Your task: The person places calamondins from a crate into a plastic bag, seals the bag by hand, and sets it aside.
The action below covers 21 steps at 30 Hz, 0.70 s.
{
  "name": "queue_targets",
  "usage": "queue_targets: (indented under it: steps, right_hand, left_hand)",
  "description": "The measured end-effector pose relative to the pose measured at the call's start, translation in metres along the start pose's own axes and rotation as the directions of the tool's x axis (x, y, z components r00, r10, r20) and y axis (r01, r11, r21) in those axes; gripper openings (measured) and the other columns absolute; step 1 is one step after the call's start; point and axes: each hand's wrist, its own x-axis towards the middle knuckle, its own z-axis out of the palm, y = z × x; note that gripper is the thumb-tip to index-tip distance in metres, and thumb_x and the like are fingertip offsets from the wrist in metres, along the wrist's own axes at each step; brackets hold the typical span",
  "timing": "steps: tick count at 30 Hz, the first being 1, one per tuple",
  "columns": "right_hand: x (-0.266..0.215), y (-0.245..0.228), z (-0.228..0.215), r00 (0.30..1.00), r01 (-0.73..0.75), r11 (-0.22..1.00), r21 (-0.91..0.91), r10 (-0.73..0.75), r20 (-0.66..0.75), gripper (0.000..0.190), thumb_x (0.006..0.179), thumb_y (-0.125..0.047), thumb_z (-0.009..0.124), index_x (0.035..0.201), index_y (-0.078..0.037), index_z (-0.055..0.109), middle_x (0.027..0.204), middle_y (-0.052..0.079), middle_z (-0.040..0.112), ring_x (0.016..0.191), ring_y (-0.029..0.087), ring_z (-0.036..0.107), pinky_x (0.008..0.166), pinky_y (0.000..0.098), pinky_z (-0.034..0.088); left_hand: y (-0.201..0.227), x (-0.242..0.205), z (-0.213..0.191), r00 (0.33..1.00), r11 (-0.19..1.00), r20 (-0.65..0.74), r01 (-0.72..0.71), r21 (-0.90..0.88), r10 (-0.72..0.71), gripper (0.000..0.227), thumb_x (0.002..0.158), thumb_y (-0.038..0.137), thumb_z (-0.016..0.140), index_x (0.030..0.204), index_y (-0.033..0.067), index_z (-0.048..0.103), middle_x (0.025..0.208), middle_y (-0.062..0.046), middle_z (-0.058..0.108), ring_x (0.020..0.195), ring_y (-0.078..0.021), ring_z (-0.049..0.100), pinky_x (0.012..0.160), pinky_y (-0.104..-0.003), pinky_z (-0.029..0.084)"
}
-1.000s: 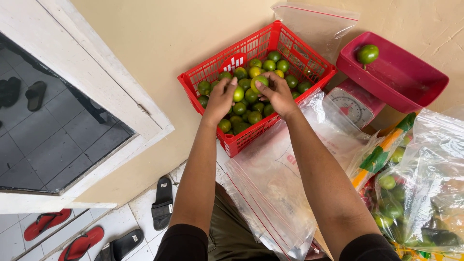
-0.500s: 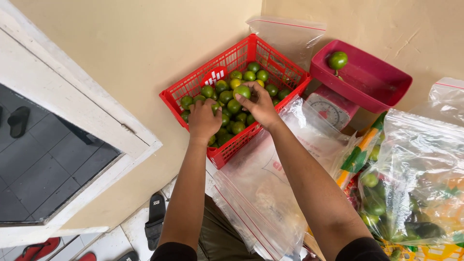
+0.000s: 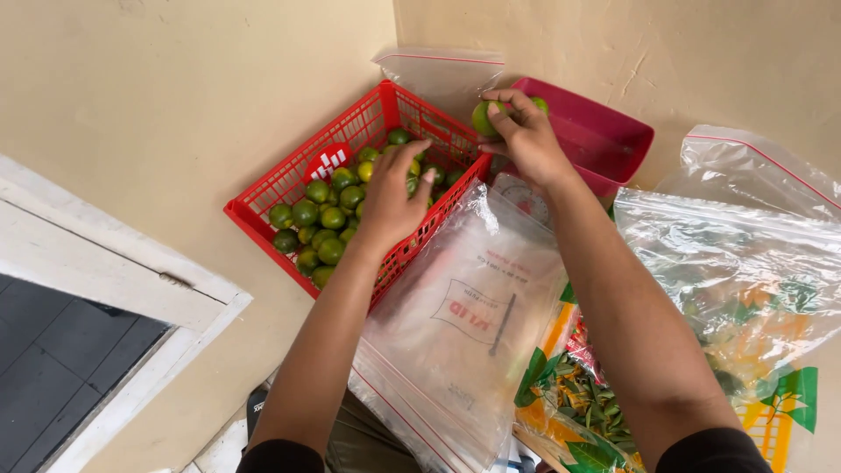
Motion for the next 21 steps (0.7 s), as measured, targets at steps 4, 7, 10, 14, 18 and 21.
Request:
queue_targets:
  steps: [4, 7, 10, 14, 18, 21]
  right_hand:
    - [0.008, -0.021, -0.025, 0.99, -0.072, 0.995, -0.064, 0.064, -0.129, 0.039, 0.092, -0.014, 0.076, 0.123, -0.011, 0.052, 0.12, 0.014, 0.058, 0.095, 0.019, 0.074, 0.085, 0.0268, 0.07]
    - [0.012, -0.026, -0.044, 0.973, -0.114, 0.933, -0.342, 0.034, -0.23, 0.04, 0.084, -0.025, 0.084, 0.115, -0.015, 0.061, 0.112, 0.005, 0.065, 0.099, 0.011, 0.064, 0.069, 0.0246, 0.064]
    - [0.019, -0.018, -0.06, 0.974, -0.137, 0.855, -0.5, 0.024, -0.225, 0.045, 0.079, -0.032, 0.087, 0.114, -0.017, 0.064, 0.111, 0.001, 0.067, 0.1, 0.013, 0.064, 0.081, 0.027, 0.054]
    - [0.038, 0.004, -0.078, 0.986, -0.107, 0.758, -0.644, -0.004, -0.169, 0.052, 0.077, -0.033, 0.091, 0.119, -0.015, 0.065, 0.113, 0.005, 0.072, 0.102, 0.019, 0.068, 0.084, 0.0318, 0.055]
    - [0.049, 0.024, -0.088, 0.995, -0.096, 0.583, -0.807, 0.03, -0.097, 0.056, 0.073, -0.021, 0.093, 0.125, -0.013, 0.071, 0.12, 0.01, 0.073, 0.105, 0.033, 0.072, 0.087, 0.0483, 0.06]
    - [0.061, 0.041, -0.092, 0.993, -0.108, 0.561, -0.821, 0.017, -0.119, 0.055, 0.068, -0.018, 0.092, 0.12, -0.015, 0.074, 0.115, 0.008, 0.075, 0.112, 0.033, 0.07, 0.09, 0.0505, 0.058]
  left_hand:
    - [0.007, 0.042, 0.057, 0.972, 0.971, -0.004, -0.236, 0.047, 0.236, 0.056, 0.096, 0.011, 0.061, 0.15, 0.0124, 0.045, 0.147, -0.013, 0.057, 0.135, -0.0352, 0.052, 0.114, -0.048, 0.038]
    - [0.021, 0.062, 0.078, 0.963, 0.96, 0.027, -0.271, 0.072, 0.269, 0.064, 0.093, 0.005, 0.059, 0.153, 0.0146, 0.041, 0.151, -0.01, 0.052, 0.136, -0.0324, 0.05, 0.112, -0.043, 0.038]
    - [0.028, 0.068, 0.085, 0.982, 0.993, 0.171, -0.095, 0.068, 0.082, 0.071, 0.089, 0.0, 0.051, 0.155, 0.0223, 0.036, 0.157, 0.0, 0.047, 0.133, -0.0347, 0.043, 0.098, -0.056, 0.047]
    - [0.016, 0.069, 0.093, 0.971, 0.99, 0.233, -0.08, 0.113, 0.052, 0.072, 0.087, -0.004, 0.045, 0.153, 0.0228, 0.043, 0.156, 0.0, 0.047, 0.133, -0.0311, 0.039, 0.108, -0.052, 0.037]
    - [0.008, 0.066, 0.091, 0.96, 0.989, 0.28, -0.039, 0.144, -0.003, 0.07, 0.09, -0.003, 0.051, 0.155, 0.0207, 0.043, 0.158, -0.008, 0.039, 0.139, -0.0355, 0.035, 0.112, -0.06, 0.034]
    - [0.006, 0.066, 0.085, 0.957, 0.988, 0.289, -0.019, 0.155, -0.027, 0.071, 0.088, -0.004, 0.051, 0.155, 0.021, 0.044, 0.158, -0.009, 0.039, 0.139, -0.0358, 0.034, 0.112, -0.06, 0.034]
